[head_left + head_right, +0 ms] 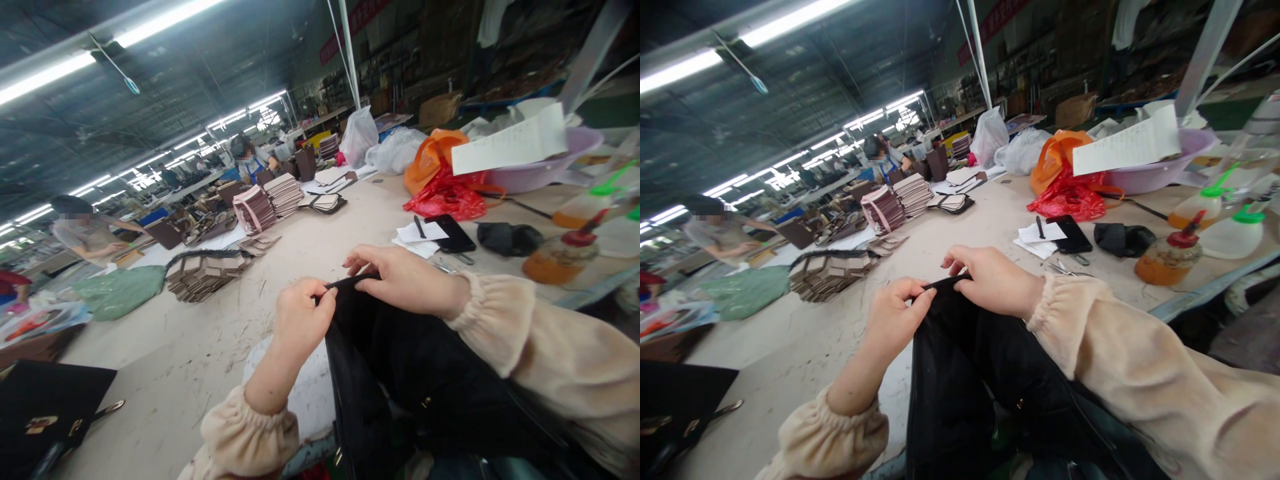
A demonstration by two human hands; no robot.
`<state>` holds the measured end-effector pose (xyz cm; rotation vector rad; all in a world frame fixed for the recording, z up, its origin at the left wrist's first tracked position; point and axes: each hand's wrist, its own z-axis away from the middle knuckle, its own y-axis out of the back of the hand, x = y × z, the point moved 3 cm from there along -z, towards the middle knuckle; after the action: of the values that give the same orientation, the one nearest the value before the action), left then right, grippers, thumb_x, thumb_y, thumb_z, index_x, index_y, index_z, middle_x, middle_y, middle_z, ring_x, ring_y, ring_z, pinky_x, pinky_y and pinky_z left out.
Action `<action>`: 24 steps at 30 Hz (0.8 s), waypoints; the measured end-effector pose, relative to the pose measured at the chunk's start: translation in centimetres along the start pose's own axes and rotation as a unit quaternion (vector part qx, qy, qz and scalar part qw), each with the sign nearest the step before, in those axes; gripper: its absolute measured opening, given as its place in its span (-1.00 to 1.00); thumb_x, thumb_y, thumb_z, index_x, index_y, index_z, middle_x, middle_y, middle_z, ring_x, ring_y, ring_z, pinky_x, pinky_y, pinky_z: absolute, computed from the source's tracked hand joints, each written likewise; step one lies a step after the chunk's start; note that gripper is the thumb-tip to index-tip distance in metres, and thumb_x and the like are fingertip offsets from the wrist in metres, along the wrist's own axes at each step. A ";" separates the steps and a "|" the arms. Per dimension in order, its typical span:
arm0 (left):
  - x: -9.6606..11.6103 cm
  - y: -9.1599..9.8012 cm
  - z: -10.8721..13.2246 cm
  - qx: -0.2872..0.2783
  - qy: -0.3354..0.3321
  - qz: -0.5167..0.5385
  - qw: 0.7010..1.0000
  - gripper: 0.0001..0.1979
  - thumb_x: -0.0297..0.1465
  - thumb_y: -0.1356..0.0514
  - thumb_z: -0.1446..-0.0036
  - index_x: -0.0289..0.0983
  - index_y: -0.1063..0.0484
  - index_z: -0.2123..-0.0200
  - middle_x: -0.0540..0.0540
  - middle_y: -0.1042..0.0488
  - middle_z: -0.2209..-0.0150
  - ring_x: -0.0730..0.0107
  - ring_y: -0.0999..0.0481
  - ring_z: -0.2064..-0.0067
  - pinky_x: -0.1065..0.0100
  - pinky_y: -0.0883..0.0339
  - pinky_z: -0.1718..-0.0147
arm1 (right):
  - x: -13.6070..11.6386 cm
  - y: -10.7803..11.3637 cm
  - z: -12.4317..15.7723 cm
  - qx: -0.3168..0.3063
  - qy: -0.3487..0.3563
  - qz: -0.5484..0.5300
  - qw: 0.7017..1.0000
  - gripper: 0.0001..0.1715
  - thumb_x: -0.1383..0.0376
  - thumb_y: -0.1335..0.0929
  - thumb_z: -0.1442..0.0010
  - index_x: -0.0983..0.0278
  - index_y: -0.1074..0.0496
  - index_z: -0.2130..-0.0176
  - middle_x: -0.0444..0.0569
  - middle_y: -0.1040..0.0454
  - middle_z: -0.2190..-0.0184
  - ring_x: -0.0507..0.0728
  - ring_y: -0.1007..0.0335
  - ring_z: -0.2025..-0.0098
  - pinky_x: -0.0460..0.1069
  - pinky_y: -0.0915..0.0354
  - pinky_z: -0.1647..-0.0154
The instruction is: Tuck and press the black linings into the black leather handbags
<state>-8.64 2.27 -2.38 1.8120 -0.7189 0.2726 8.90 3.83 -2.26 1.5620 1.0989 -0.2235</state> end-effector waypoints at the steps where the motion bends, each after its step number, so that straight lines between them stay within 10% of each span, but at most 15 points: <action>1: 0.0 0.0 0.0 0.000 0.001 -0.001 1.000 -0.83 -0.38 -0.17 -0.01 -0.24 -0.40 0.60 0.01 -0.55 0.38 0.42 -0.49 0.35 0.38 -0.30 0.33 | 0.0 0.1 0.1 0.010 0.008 -0.018 1.000 -0.66 0.44 -0.32 -0.01 0.26 -0.38 0.15 -0.11 -0.51 0.24 0.04 -0.44 0.24 -0.09 -0.27 0.18; 11: 0.3 -0.2 -0.1 0.009 0.011 0.000 1.000 -0.83 -0.38 -0.17 0.00 -0.24 -0.40 0.61 0.01 -0.55 0.40 0.42 -0.49 0.35 0.38 -0.29 0.32 | 0.5 0.2 0.6 0.025 0.004 -0.039 0.999 -0.64 0.41 -0.33 -0.04 0.27 -0.39 0.11 -0.11 -0.51 0.32 0.02 -0.41 0.30 -0.08 -0.27 0.22; 24: 1.1 -0.1 0.3 0.001 -0.033 0.044 0.999 -0.83 -0.43 -0.18 0.00 -0.24 -0.39 0.61 0.02 -0.54 0.39 0.44 -0.50 0.31 0.42 -0.31 0.28 | -1.6 0.9 1.2 0.032 0.161 0.196 0.967 -0.74 0.39 -0.25 -0.19 0.21 -0.51 0.23 -0.02 -0.45 0.26 0.07 -0.34 0.23 -0.05 -0.21 0.24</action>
<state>-7.79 1.60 -1.99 1.8007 -0.8458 0.2729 9.16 2.08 -0.95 1.8826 1.0062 0.2752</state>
